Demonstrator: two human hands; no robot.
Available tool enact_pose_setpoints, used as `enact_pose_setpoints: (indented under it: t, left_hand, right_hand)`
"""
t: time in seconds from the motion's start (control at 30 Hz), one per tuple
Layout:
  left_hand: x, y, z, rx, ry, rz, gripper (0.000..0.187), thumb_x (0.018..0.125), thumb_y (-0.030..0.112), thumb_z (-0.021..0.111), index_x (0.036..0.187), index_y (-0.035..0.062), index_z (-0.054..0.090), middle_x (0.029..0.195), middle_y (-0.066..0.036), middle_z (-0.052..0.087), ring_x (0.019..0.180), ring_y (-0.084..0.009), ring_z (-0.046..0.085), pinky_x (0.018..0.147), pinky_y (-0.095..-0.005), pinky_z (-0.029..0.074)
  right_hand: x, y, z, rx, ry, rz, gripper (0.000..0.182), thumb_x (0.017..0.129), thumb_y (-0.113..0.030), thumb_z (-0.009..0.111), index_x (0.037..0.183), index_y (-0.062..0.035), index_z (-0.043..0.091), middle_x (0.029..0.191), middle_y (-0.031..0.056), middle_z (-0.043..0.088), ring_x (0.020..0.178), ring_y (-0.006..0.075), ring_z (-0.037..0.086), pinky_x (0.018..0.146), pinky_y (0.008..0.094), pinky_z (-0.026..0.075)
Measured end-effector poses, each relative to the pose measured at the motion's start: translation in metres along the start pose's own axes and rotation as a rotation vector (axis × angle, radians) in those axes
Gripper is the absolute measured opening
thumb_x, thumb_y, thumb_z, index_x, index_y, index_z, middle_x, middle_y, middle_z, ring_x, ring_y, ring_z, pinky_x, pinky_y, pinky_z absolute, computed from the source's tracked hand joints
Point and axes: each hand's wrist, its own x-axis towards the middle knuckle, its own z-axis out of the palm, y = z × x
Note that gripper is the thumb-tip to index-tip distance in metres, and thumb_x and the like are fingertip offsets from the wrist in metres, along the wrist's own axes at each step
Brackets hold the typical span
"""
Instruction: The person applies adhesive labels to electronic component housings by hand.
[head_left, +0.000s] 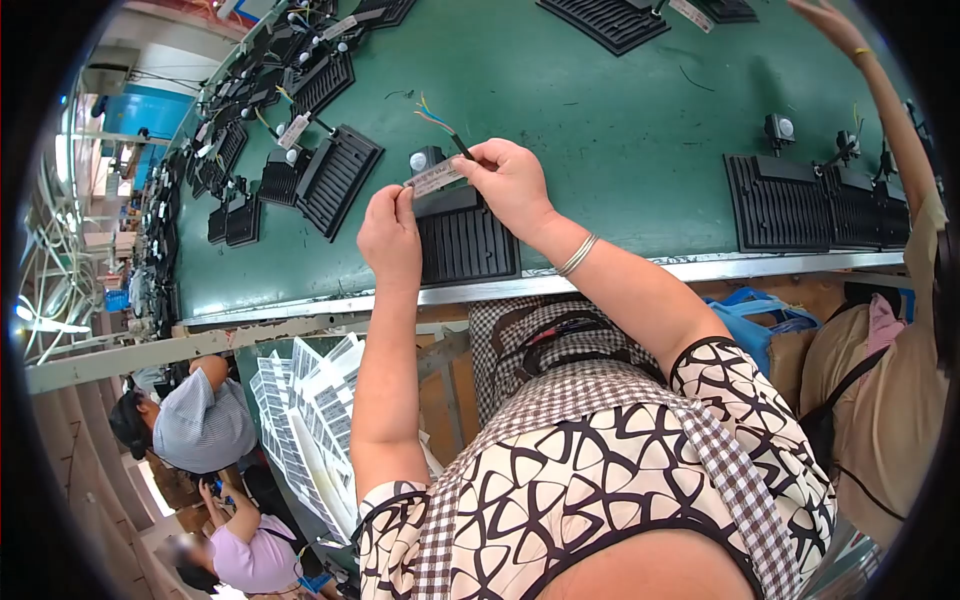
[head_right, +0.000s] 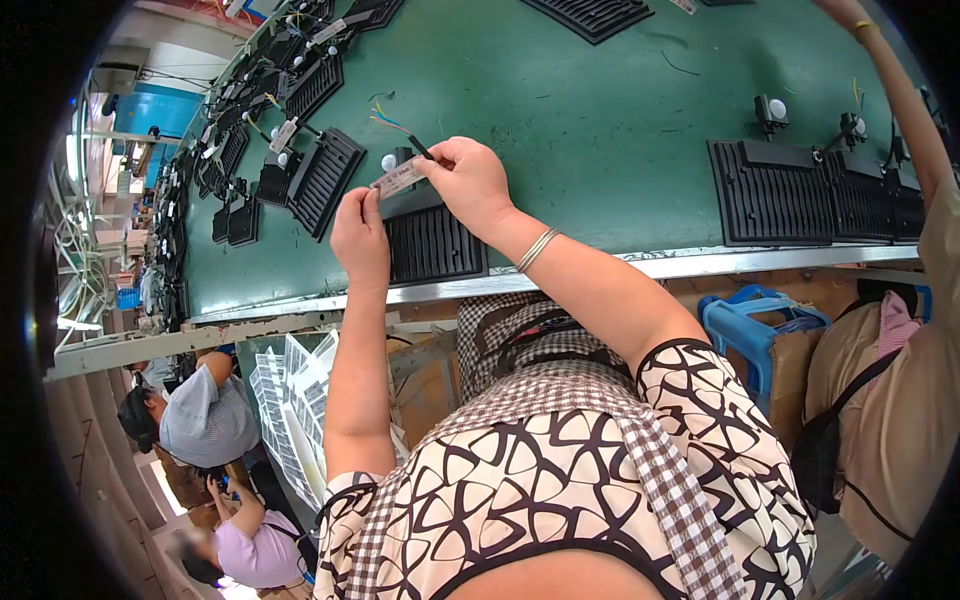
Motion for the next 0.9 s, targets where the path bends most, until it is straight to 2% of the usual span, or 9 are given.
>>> enact_pose_setpoints:
  t: [0.1, 0.13, 0.17, 0.23, 0.3, 0.5, 0.7, 0.8, 0.9]
  left_hand:
    - [-0.005, -0.004, -0.006, -0.021, -0.042, -0.049, 0.017, 0.094, 0.022, 0.063, 0.092, 0.0058, 0.061, 0.086, -0.012, 0.064, 0.073, -0.0337, 0.062, 0.063, -0.0391, 0.050]
    - [-0.003, -0.016, -0.009, 0.098, -0.002, 0.058, 0.019, 0.096, 0.022, 0.060, 0.093, 0.0034, 0.061, 0.086, -0.013, 0.066, 0.075, -0.0310, 0.064, 0.067, -0.0372, 0.051]
    - [-0.007, -0.054, -0.020, 0.105, 0.083, -0.096, 0.020, 0.097, 0.022, 0.059, 0.093, 0.0023, 0.062, 0.087, -0.013, 0.067, 0.076, -0.0285, 0.064, 0.068, -0.0362, 0.051]
    - [-0.005, -0.104, -0.064, 0.165, 0.146, -0.379, 0.021, 0.098, 0.020, 0.058, 0.096, -0.0003, 0.064, 0.088, -0.011, 0.067, 0.078, -0.0190, 0.062, 0.070, -0.0331, 0.050]
    - [0.008, -0.075, -0.071, -0.049, 0.056, -0.334, 0.024, 0.095, 0.022, 0.063, 0.102, -0.0009, 0.064, 0.084, -0.007, 0.064, 0.073, -0.0153, 0.057, 0.068, -0.0307, 0.048]
    - [0.050, 0.017, -0.029, -0.766, -0.549, -0.695, 0.034, 0.086, 0.017, 0.074, 0.115, 0.0008, 0.065, 0.064, 0.005, 0.048, 0.045, -0.0026, 0.038, 0.040, -0.0212, 0.027]
    - [0.046, 0.012, -0.003, -0.875, -0.520, -0.685, 0.019, 0.089, 0.018, 0.071, 0.096, 0.0014, 0.065, 0.060, 0.003, 0.051, 0.044, -0.0034, 0.042, 0.040, -0.0196, 0.028]
    - [0.043, 0.015, -0.003, -0.794, -0.461, -0.630, 0.016, 0.089, 0.016, 0.071, 0.092, 0.0012, 0.066, 0.061, 0.004, 0.052, 0.045, -0.0029, 0.042, 0.041, -0.0193, 0.028]
    - [0.040, 0.017, -0.001, -0.792, -0.420, -0.612, 0.015, 0.089, 0.015, 0.071, 0.090, 0.0011, 0.066, 0.062, 0.005, 0.051, 0.046, -0.0023, 0.042, 0.041, -0.0192, 0.028]
  right_hand:
    - [0.000, 0.007, 0.001, 0.060, 0.056, 0.001, 0.023, 0.086, -0.021, 0.070, 0.086, 0.0022, 0.069, 0.078, 0.0084, 0.063, 0.070, 0.0176, 0.059, 0.064, 0.0311, 0.047]
    - [0.002, 0.010, 0.002, 0.092, 0.077, -0.009, 0.024, 0.085, -0.021, 0.069, 0.085, 0.0027, 0.069, 0.079, 0.0104, 0.064, 0.071, 0.0202, 0.061, 0.065, 0.0324, 0.048]
    - [0.009, 0.014, -0.010, 0.326, 0.043, 0.261, 0.025, 0.086, -0.021, 0.069, 0.087, 0.0042, 0.068, 0.078, 0.0101, 0.066, 0.067, 0.0174, 0.062, 0.063, 0.0312, 0.049]
    - [0.017, 0.025, -0.019, 0.204, 0.099, 0.093, 0.023, 0.091, -0.020, 0.068, 0.092, 0.0032, 0.068, 0.076, 0.0023, 0.066, 0.066, 0.0069, 0.059, 0.063, 0.0223, 0.048]
    - [0.011, 0.013, -0.018, 0.252, 0.079, 0.170, 0.022, 0.091, -0.019, 0.067, 0.093, 0.0029, 0.068, 0.077, 0.0014, 0.065, 0.067, 0.0063, 0.059, 0.064, 0.0213, 0.048]
    - [0.013, 0.013, -0.016, 0.303, -0.078, 0.186, 0.019, 0.093, -0.019, 0.065, 0.094, -0.0001, 0.068, 0.078, -0.0015, 0.064, 0.069, 0.0046, 0.057, 0.065, 0.0200, 0.047]
    - [0.016, 0.014, -0.022, 0.304, -0.145, 0.210, 0.018, 0.092, -0.018, 0.068, 0.098, -0.0013, 0.067, 0.081, -0.0018, 0.063, 0.070, 0.0050, 0.056, 0.067, 0.0198, 0.047]
    - [0.014, 0.008, -0.022, 0.044, 0.030, -0.021, 0.017, 0.090, -0.015, 0.069, 0.100, -0.0016, 0.067, 0.082, -0.0013, 0.064, 0.071, 0.0061, 0.057, 0.067, 0.0206, 0.048]
    - [0.018, 0.009, -0.021, 0.149, 0.026, -0.205, 0.017, 0.089, -0.014, 0.070, 0.100, -0.0014, 0.067, 0.083, -0.0006, 0.065, 0.073, 0.0067, 0.058, 0.067, 0.0213, 0.048]
